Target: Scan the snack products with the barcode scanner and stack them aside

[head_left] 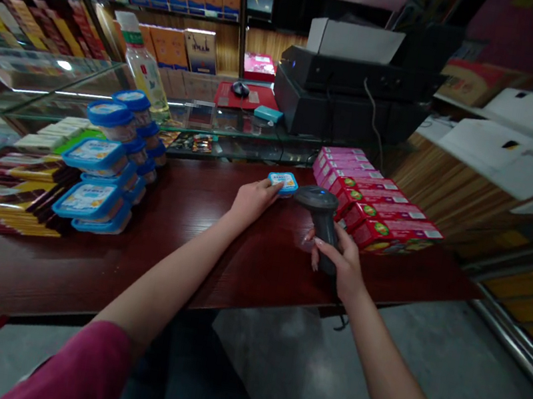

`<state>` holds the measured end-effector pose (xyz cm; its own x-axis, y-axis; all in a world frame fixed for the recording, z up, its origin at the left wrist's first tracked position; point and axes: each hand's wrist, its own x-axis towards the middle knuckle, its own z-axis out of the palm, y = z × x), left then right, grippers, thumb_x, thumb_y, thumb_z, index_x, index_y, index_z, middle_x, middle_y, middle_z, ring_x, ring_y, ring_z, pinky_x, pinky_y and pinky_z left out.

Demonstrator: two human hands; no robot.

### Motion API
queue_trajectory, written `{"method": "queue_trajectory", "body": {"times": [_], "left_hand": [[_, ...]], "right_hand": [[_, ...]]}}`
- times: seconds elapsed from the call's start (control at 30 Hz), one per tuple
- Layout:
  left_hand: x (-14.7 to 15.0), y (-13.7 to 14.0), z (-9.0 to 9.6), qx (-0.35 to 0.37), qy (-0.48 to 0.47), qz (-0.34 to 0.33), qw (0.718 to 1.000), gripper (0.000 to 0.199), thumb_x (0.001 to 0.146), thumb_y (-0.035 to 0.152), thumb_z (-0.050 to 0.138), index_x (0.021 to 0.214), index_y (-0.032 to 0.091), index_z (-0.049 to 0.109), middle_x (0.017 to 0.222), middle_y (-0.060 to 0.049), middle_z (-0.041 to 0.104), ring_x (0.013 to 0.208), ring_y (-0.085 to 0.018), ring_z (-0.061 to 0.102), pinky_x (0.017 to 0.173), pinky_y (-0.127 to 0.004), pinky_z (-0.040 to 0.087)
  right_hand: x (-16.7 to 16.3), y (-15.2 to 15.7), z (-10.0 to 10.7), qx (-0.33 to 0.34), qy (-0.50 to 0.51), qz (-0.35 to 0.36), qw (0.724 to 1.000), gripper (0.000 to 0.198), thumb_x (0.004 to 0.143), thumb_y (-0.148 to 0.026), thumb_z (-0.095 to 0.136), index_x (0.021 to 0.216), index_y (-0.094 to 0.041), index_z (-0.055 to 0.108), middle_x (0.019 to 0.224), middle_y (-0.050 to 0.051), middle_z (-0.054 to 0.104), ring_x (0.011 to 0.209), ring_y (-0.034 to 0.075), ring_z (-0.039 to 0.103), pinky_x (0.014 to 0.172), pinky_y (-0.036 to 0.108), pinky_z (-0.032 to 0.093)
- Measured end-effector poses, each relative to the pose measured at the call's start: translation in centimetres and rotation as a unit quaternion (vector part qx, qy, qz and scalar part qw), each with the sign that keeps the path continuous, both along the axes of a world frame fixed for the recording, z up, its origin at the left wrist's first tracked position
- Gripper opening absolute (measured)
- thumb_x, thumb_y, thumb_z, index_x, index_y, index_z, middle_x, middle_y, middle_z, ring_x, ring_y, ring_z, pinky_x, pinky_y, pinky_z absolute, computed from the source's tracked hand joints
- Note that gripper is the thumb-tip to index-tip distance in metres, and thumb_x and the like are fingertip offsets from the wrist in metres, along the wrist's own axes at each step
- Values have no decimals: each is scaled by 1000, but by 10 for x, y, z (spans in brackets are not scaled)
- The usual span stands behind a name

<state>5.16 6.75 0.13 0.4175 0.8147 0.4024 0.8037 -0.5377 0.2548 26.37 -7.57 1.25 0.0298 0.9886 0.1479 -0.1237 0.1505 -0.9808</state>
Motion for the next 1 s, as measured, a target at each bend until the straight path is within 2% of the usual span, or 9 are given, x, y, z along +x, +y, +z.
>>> {"method": "queue_trajectory", "body": {"times": [0.13,0.27,0.43,0.57,0.7,0.8,0.9,1.0], "left_hand": [[42,38,1,-34,6,16,999,41,104,35,59,144,35,65,122,-10,73,107,-27,72,88,-32,54],[67,70,1,-32,1,25,999,41,104,36,58,145,34,65,121,-12,73,107,-29,73,89,-35,54],[80,98,-4,-21,-10,21,999,41,104,33,58,144,30,65,118,-13,73,110,-30,71,94,-36,53],[81,104,-6,-33,-41,3,999,40,104,32,59,143,30,66,120,-14,72,113,-30,69,99,-37,52],[74,87,-3,-40,-64,2,997,54,101,30,63,154,28,55,126,-16,70,117,-33,68,99,-40,51],[55,55,-1,-20,-66,15,997,62,101,26,63,161,26,46,124,-15,71,118,-30,67,100,-38,50],[16,9,-1,9,-23,17,1000,61,102,25,58,161,21,43,125,-15,72,117,-28,68,100,-38,49],[-39,-43,2,47,24,-7,999,53,103,21,53,156,20,50,125,-14,73,119,-26,68,107,-40,48]], "right_hand": [[4,2,-4,-10,19,-15,1000,33,84,-39,82,109,-24,66,90,1,73,49,11,52,42,28,47],[6,3,-8,-15,4,0,1000,33,87,-39,80,112,-25,65,91,1,73,50,11,53,44,28,48],[4,5,-5,-28,13,-6,1000,34,84,-38,82,112,-26,66,89,1,73,51,11,53,45,28,48],[3,8,-2,-46,24,-9,999,29,84,-39,81,104,-24,67,90,2,72,50,11,53,43,28,47],[4,10,-4,-50,39,-16,998,30,83,-40,80,105,-24,67,90,2,72,49,11,52,41,28,47],[6,9,-6,-42,38,-32,998,29,82,-39,81,103,-24,68,91,2,73,50,11,52,42,27,47],[7,7,-5,-37,23,-29,999,27,80,-40,80,99,-24,69,92,3,75,49,12,53,42,28,47],[-8,7,-3,-27,15,-29,999,27,79,-38,80,99,-23,70,92,4,77,48,12,55,42,28,47]]}}
